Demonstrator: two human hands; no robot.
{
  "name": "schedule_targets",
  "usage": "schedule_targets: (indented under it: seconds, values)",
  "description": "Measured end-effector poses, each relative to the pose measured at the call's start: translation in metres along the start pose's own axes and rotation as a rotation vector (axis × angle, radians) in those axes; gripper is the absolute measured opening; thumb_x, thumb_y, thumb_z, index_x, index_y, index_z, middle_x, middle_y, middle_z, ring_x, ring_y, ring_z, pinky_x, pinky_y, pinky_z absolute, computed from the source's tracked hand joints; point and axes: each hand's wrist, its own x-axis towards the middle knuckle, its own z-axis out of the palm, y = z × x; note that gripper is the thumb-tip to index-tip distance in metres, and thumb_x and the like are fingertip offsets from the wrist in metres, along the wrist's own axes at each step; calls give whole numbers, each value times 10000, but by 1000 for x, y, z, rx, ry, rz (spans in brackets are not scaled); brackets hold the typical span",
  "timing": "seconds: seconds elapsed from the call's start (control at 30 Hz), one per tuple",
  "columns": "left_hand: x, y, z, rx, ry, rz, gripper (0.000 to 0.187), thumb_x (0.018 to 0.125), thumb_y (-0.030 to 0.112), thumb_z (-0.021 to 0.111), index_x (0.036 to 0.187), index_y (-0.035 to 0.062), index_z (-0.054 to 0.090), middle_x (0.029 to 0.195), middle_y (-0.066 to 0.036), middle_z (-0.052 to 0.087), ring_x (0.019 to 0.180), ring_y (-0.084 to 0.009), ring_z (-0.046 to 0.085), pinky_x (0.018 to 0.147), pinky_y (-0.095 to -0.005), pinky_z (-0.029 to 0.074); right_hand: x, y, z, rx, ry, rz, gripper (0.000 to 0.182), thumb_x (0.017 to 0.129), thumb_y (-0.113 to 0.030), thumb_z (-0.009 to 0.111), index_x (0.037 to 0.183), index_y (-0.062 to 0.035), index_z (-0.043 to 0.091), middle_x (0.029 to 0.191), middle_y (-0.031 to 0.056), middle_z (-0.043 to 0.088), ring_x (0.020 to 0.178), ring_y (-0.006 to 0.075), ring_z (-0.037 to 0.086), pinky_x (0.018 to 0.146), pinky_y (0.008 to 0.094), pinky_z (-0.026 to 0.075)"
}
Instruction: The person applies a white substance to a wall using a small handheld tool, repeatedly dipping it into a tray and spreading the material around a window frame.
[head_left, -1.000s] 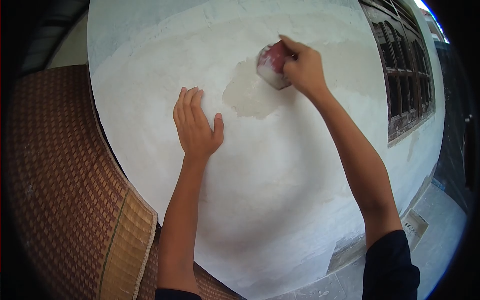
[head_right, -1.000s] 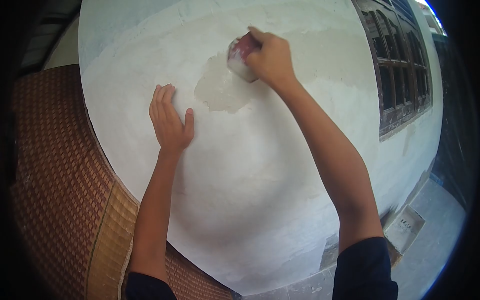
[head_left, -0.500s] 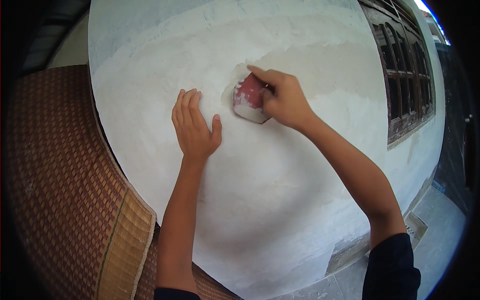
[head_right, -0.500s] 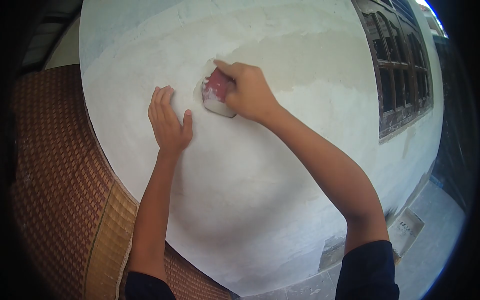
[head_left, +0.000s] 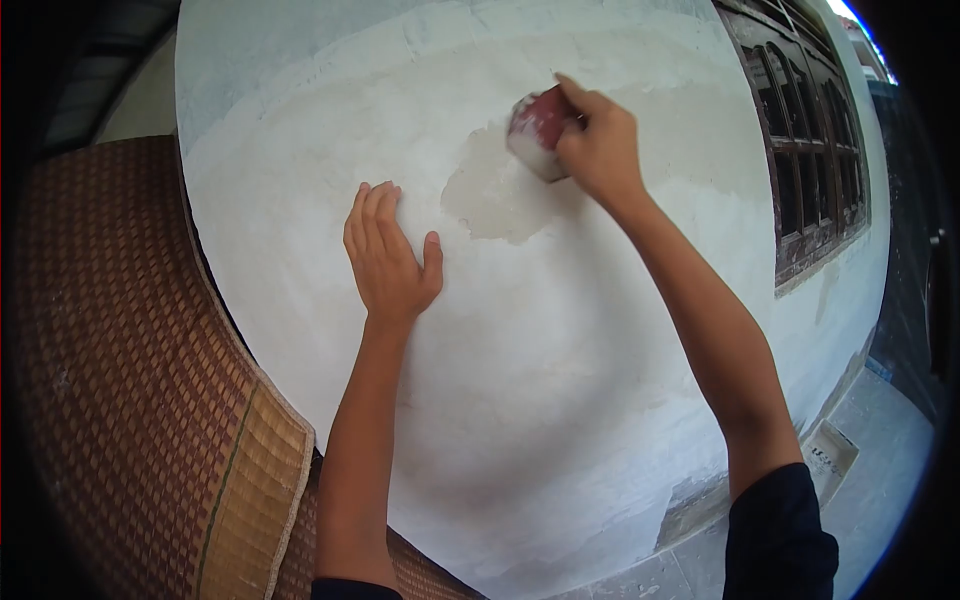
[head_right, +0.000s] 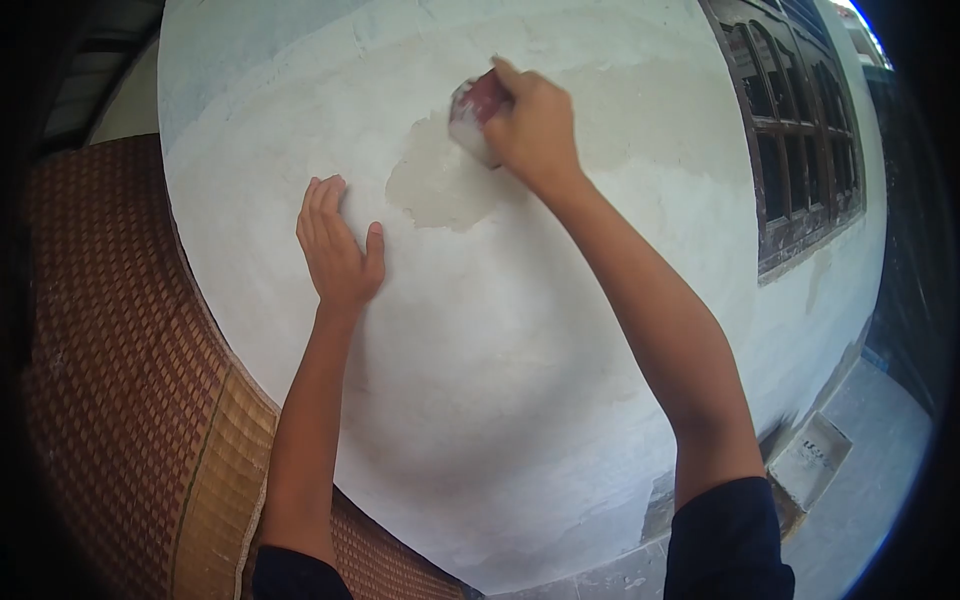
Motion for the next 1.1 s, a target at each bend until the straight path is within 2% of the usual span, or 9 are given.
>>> schedule_targets:
  seconds: [0.07,0.13,0.2,0.33,0.53,0.67,0.87,1.0,1.1]
  values:
    - [0,1,0,4,-12,-12,586,880,257,579,1364,-30,414,1383,-185,470,1363,-404,373,1092,-513,274,4,1,-5,64,41,93,501,726,24,539,1214,16,652,971,240,680,915,362,663,845,389,519]
    - [0,0,1,0,2,-5,586,877,253,580,1364,-27,415,1383,-184,470,1364,-404,372,1092,-514,275,-13,-10,-3,199,-224,44,486,832,69,505,1293,-32,622,966,149,683,781,230,657,778,343,537]
    - [0,1,2,-2,12,-2,586,874,250,582,1364,-25,415,1384,-183,470,1366,-404,370,1092,-516,276,-27,-15,2,28,-465,-59,515,796,63,513,1289,-35,624,1052,180,702,836,237,670,810,341,531]
    - [2,3,-1,23,-18,-9,597,869,252,587,1369,-22,410,1405,-187,455,1381,-408,353,1101,-522,272,0,6,-11,-10,-62,151,519,793,37,484,1298,14,604,962,228,716,853,237,691,791,317,538]
    - [2,4,0,26,-26,-11,609,846,245,597,1362,-24,416,1436,-201,428,1402,-413,328,1117,-539,257,-24,-3,1,71,-302,-62,498,819,33,521,1311,7,596,938,186,714,775,202,669,744,304,533]
    - [3,4,-4,43,-56,-14,630,839,220,616,1380,-17,398,1457,-200,401,1408,-409,316,1128,-527,247,-4,4,-9,-6,26,160,523,797,42,502,1309,-2,602,984,201,710,803,215,677,779,320,534]
    - [3,3,-3,18,-41,1,633,832,205,623,1379,-20,400,1449,-201,411,1407,-405,320,1129,-526,246,-24,4,6,-9,-309,-141,504,816,26,512,1305,-34,617,990,169,702,733,205,659,691,308,537]
    - [4,5,-5,30,-58,-15,630,834,206,621,1378,-22,400,1447,-204,415,1404,-406,326,1127,-526,248,-6,-3,-13,99,46,294,519,797,41,521,1302,-38,617,973,153,681,741,191,639,672,300,535]
    - [3,5,-3,13,-41,-8,629,833,202,620,1378,-22,400,1447,-204,415,1401,-407,330,1127,-528,248,-32,-16,0,216,-263,-11,506,734,24,529,1225,4,651,973,236,676,908,349,668,859,380,516]
